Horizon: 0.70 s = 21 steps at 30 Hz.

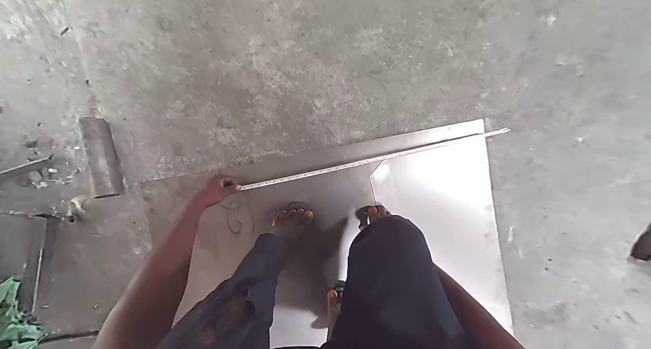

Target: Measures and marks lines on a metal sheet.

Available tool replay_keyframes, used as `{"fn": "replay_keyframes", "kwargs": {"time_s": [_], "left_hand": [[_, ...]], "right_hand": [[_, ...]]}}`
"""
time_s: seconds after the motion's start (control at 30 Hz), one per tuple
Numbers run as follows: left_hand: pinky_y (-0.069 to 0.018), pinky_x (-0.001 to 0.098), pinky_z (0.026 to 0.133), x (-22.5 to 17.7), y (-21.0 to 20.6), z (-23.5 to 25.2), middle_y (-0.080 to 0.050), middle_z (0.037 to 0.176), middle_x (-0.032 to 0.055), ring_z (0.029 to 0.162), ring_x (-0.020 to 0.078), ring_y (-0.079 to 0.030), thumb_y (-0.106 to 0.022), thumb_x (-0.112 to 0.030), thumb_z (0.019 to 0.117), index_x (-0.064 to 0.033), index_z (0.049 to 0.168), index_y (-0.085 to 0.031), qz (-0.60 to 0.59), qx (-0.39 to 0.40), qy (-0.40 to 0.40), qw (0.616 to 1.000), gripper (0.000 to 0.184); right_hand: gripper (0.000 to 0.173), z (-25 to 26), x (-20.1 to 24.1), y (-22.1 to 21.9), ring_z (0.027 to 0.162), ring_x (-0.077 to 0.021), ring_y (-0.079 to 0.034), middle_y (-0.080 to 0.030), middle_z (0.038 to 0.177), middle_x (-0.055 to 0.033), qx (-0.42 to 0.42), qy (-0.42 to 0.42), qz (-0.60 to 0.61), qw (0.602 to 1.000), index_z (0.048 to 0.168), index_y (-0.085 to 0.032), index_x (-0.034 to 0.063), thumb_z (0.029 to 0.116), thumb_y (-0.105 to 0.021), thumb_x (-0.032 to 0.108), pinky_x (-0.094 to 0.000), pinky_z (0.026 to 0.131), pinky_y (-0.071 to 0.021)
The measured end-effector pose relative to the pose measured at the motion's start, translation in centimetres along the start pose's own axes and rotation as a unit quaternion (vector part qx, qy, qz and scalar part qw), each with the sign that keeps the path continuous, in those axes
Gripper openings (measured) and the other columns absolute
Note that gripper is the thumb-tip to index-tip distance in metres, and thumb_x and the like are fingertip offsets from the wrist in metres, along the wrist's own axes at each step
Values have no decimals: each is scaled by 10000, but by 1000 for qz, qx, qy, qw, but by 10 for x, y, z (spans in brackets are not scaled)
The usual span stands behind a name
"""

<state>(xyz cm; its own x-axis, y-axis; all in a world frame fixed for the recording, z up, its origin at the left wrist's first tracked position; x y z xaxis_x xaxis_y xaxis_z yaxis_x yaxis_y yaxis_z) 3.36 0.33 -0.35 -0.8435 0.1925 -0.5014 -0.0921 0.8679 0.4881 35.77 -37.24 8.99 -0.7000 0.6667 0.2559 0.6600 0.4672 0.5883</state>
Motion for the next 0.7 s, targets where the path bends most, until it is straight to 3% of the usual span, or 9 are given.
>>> {"fn": "replay_keyframes", "kwargs": {"time_s": [0.03, 0.07, 0.13, 0.17, 0.23, 0.3, 0.4, 0.6, 0.7], "left_hand": [[-527, 479, 756, 0, -1, -10, -672, 839, 129, 762, 235, -625, -707, -191, 990, -1, 976, -704, -16, -9, -5, 1000, 190], [-525, 478, 748, 2, 0, -22, -668, 832, 134, 752, 235, -619, -714, -162, 982, 15, 973, -699, -23, -22, 0, 999, 178], [-522, 487, 741, 14, 6, -49, -660, 836, 144, 751, 245, -608, -716, -168, 983, 20, 970, -697, -7, -47, 26, 999, 189], [-520, 498, 765, 25, 10, -63, -666, 855, 150, 773, 252, -614, -717, -172, 983, 17, 978, -701, -1, -56, 44, 997, 189], [-520, 528, 809, 47, 16, -95, -684, 899, 170, 821, 275, -633, -718, -174, 982, 14, 1015, -712, 8, -76, 72, 994, 191], [-510, 550, 828, 68, 20, -129, -684, 942, 202, 855, 304, -635, -702, -175, 994, 29, 1054, -700, 13, -96, 105, 990, 213], [-504, 523, 831, 102, 20, -178, -679, 979, 200, 864, 271, -618, -687, -165, 997, 34, 1082, -689, -3, -130, 138, 982, 216], [-487, 558, 827, 103, 28, -261, -672, 981, 221, 867, 301, -611, -672, -199, 1014, 32, 1092, -686, 26, -143, 186, 972, 244], [-484, 543, 829, 106, 41, -258, -660, 990, 220, 866, 293, -599, -667, -181, 1015, 43, 1112, -662, 30, -142, 183, 973, 245]], "right_hand": [[591, 13, -8, -10, 1549, -275, -303, -381, 1618, -225, 119, -116, 24, 986, 1547, -394, -3, 1094, -506, 359, -357, 1236, -273], [516, 30, -29, -37, 1534, -307, -334, -390, 1627, -183, 96, -186, 52, 977, 1552, -422, 58, 1103, -483, 305, -471, 1222, -303], [377, 71, -85, -108, 1227, -420, -615, -644, 1333, -198, -158, -162, 2, 974, 1299, -661, 95, 1044, -502, 321, -620, 910, -525], [372, 79, -99, -119, 1186, -456, -623, -631, 1312, -224, -157, -124, -9, 980, 1297, -639, 81, 1060, -464, 308, -632, 834, -543], [376, 63, -92, -96, 1280, -466, -569, -537, 1431, -243, -28, -103, 15, 994, 1396, -533, 61, 1106, -411, 267, -626, 888, -540], [420, 43, -77, -71, 1316, -460, -544, -476, 1504, -240, 34, -111, 33, 993, 1443, -493, 51, 1061, -518, 224, -634, 929, -522], [697, 41, -77, -73, 1272, -455, -566, -447, 1530, -218, 32, -115, 30, 992, 1435, -502, 63, 884, -795, 372, -647, 902, -534], [760, 40, -81, -81, 1217, -448, -606, -423, 1551, -221, 33, -112, 21, 993, 1458, -476, 79, 885, -788, 469, -643, 897, -538], [773, 41, -79, -78, 1222, -450, -603, -411, 1562, -220, 28, -121, 29, 992, 1468, -470, 77, 874, -802, 442, -645, 899, -538]]}}
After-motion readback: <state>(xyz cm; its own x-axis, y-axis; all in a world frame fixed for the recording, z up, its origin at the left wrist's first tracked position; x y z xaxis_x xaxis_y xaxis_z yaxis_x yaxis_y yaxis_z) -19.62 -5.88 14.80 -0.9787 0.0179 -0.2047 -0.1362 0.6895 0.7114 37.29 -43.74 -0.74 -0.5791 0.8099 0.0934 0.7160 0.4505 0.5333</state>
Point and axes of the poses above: each hand's wrist, its own z-axis towards the middle knuckle, its own y-axis out of the back of the hand, x = y × z, the point moved 6 cm from there along z, towards the middle knuckle
